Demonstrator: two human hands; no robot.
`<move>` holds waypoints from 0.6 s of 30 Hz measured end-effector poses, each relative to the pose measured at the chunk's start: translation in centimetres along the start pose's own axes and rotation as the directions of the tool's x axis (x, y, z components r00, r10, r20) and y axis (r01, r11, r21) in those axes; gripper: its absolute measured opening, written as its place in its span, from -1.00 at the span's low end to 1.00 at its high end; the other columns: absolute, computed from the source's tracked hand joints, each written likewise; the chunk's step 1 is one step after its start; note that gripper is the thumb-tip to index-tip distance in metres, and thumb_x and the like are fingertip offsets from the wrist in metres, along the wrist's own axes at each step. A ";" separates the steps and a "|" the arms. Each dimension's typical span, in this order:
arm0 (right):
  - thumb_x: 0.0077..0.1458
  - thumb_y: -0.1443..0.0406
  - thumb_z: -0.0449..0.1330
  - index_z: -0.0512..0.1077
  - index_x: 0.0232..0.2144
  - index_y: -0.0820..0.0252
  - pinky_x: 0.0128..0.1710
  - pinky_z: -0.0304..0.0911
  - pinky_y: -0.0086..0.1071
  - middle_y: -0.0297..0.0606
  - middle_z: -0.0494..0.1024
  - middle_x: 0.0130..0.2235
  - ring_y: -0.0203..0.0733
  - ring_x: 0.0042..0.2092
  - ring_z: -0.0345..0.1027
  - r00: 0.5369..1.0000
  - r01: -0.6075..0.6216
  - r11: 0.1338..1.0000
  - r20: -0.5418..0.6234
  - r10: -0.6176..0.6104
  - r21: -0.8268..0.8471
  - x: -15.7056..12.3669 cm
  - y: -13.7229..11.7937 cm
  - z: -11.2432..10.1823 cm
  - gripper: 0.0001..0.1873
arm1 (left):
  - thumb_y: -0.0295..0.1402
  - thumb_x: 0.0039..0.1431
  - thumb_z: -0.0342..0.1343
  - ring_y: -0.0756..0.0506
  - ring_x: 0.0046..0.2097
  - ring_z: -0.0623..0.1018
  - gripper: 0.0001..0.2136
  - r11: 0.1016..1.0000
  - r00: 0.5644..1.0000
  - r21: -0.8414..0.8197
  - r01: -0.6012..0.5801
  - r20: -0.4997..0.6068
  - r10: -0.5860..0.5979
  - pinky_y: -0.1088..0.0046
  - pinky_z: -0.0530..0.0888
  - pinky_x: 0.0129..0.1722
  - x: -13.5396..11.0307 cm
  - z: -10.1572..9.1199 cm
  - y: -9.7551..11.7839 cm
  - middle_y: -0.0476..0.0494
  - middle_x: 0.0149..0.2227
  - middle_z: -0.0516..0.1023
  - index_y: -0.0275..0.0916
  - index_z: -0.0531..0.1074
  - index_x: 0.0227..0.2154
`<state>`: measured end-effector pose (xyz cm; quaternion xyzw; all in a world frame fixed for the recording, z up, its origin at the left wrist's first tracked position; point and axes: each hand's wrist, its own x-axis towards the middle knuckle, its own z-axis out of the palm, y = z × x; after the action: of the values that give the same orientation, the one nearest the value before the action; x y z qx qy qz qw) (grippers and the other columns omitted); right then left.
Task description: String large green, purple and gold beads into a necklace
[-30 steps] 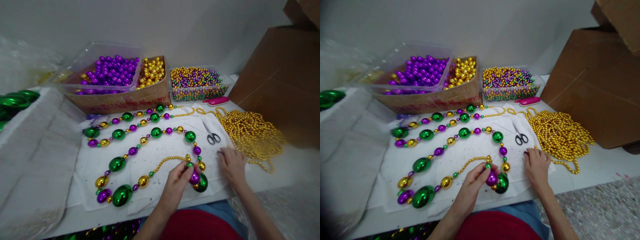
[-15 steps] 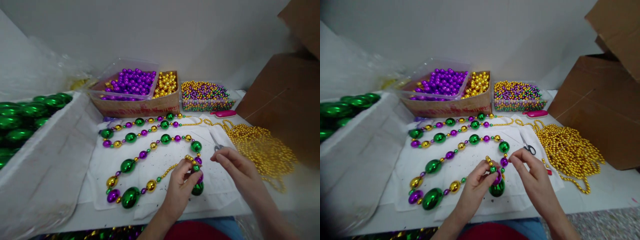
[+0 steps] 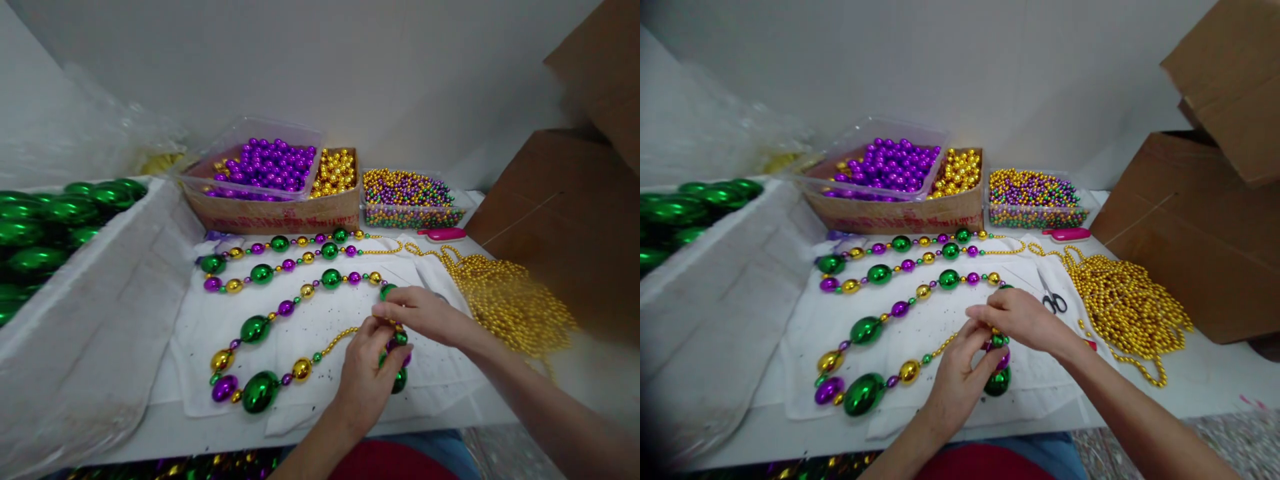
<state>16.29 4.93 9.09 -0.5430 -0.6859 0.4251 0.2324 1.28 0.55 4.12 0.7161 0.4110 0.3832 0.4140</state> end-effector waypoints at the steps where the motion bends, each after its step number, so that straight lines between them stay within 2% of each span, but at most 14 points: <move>1: -0.02 0.10 0.26 0.36 -0.69 0.18 -0.52 -0.07 -0.39 -0.35 0.33 -0.61 -0.29 -0.51 0.11 0.997 -0.020 0.999 0.074 0.018 0.031 0.6 -0.1 0.1 -0.63 | -0.39 0.13 0.13 -0.10 -0.12 0.42 -0.96 1.000 1.000 0.019 0.008 -0.012 -0.008 0.41 0.32 -0.10 -0.1 -0.1 -0.1 -0.13 -0.20 0.45 -0.24 0.43 -0.37; 3: -0.10 0.13 0.31 0.37 -0.69 0.19 -0.53 -0.06 -0.42 -0.38 0.31 -0.63 -0.32 -0.53 0.08 0.983 -0.046 0.992 0.181 0.025 0.117 1.5 -0.5 -0.1 -0.67 | -0.36 0.13 0.13 -0.11 -0.16 0.44 -0.92 0.999 1.000 0.042 0.012 -0.012 -0.011 0.40 0.33 -0.13 -0.1 -0.8 -0.1 -0.13 -0.24 0.46 -0.24 0.44 -0.42; 5: -0.05 0.12 0.27 0.43 -0.62 0.19 -0.49 0.04 -0.42 -0.37 0.38 -0.59 -0.33 -0.51 0.14 0.974 -0.046 0.981 0.226 0.002 0.188 1.9 -1.1 -1.0 -0.71 | -0.33 0.17 0.09 -0.10 -0.19 0.45 -0.88 1.000 0.999 0.020 -0.004 -0.032 0.004 0.40 0.35 -0.16 0.1 -2.1 -0.1 -0.12 -0.28 0.46 -0.24 0.45 -0.43; 7: 0.01 0.13 0.23 0.48 -0.53 0.21 -0.39 0.13 -0.41 -0.32 0.47 -0.49 -0.32 -0.44 0.23 0.961 -0.051 0.955 0.274 -0.033 0.293 2.1 -2.0 -2.3 -0.74 | -0.30 0.18 0.07 -0.11 -0.12 0.45 -0.87 1.000 0.990 -0.004 -0.030 -0.140 0.030 0.38 0.36 -0.11 0.8 -3.7 0.1 -0.13 -0.20 0.46 -0.22 0.46 -0.29; 9: 0.04 0.17 0.23 0.51 -0.45 0.24 -0.28 0.17 -0.39 -0.25 0.53 -0.39 -0.29 -0.36 0.31 0.940 -0.073 0.905 0.332 -0.078 0.418 2.2 -3.2 -3.7 -0.77 | -0.28 0.13 0.13 -0.15 0.06 0.37 -0.68 0.999 0.975 -0.003 -0.046 -0.218 0.044 0.32 0.30 0.03 1.9 -5.2 0.3 -0.17 0.01 0.39 -0.18 0.37 -0.05; 10: 0.04 0.18 0.23 0.52 -0.44 0.26 -0.25 0.18 -0.38 -0.22 0.53 -0.37 -0.28 -0.32 0.33 0.931 -0.087 0.877 0.352 -0.098 0.472 2.3 -3.9 -4.5 -0.78 | -0.28 0.08 0.18 -0.17 0.12 0.31 -0.57 0.999 0.982 -0.012 -0.044 -0.186 0.041 0.29 0.26 0.09 2.5 -5.8 0.4 -0.17 0.09 0.34 -0.16 0.31 0.03; 12: 0.03 0.21 0.25 0.52 -0.45 0.27 -0.21 0.20 -0.34 -0.20 0.53 -0.37 -0.25 -0.31 0.35 0.932 -0.082 0.840 0.339 -0.126 0.537 2.2 -5.3 -6.0 -0.80 | -0.28 0.04 0.21 -0.19 0.09 0.35 -0.54 0.996 0.999 -0.083 0.011 0.034 -0.008 0.26 0.28 0.08 3.8 -6.9 0.3 -0.18 0.07 0.38 -0.18 0.32 0.03; 14: 0.03 0.23 0.24 0.50 -0.49 0.25 -0.22 0.22 -0.31 -0.21 0.51 -0.41 -0.23 -0.33 0.34 0.957 -0.050 0.810 0.260 -0.129 0.584 1.9 -6.6 -7.8 -0.82 | -0.28 0.05 0.19 -0.14 -0.13 0.48 -0.72 0.979 0.958 -0.155 0.136 0.274 -0.090 0.30 0.38 -0.08 4.9 -8.1 0.0 -0.16 -0.17 0.51 -0.26 0.43 -0.16; 15: 0.03 0.25 0.23 0.48 -0.52 0.24 -0.24 0.22 -0.30 -0.23 0.48 -0.44 -0.23 -0.35 0.32 0.972 -0.029 0.783 0.200 -0.123 0.621 1.7 -7.1 -8.8 -0.83 | -0.29 0.06 0.18 -0.09 -0.26 0.50 -0.80 0.962 0.929 -0.186 0.198 0.350 -0.123 0.33 0.41 -0.16 5.4 -8.9 -0.2 -0.12 -0.31 0.52 -0.28 0.46 -0.28; 16: 0.04 0.27 0.21 0.46 -0.53 0.22 -0.26 0.23 -0.30 -0.26 0.46 -0.45 -0.24 -0.37 0.31 0.986 0.002 0.747 0.124 -0.112 0.664 1.4 -7.6 -10.0 -0.84 | -0.30 0.06 0.18 -0.04 -0.36 0.48 -0.84 0.942 0.910 -0.229 0.245 0.390 -0.142 0.35 0.42 -0.21 5.8 -9.9 -0.2 -0.07 -0.43 0.48 -0.30 0.45 -0.37; 18: 0.05 0.32 0.16 0.43 -0.53 0.20 -0.25 0.23 -0.31 -0.30 0.42 -0.45 -0.27 -0.36 0.29 0.996 0.082 0.681 -0.042 -0.075 0.728 0.6 -8.4 -12.3 -0.86 | -0.30 0.08 0.18 0.04 -0.50 0.39 -0.84 0.885 0.911 -0.370 0.282 0.394 -0.125 0.41 0.44 -0.29 6.4 -12.5 0.7 0.03 -0.57 0.35 -0.31 0.42 -0.46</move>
<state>21.12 9.16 22.51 -0.3779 -0.4822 0.6498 0.4500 -7.32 9.57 10.59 0.6201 0.3106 0.2787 0.6644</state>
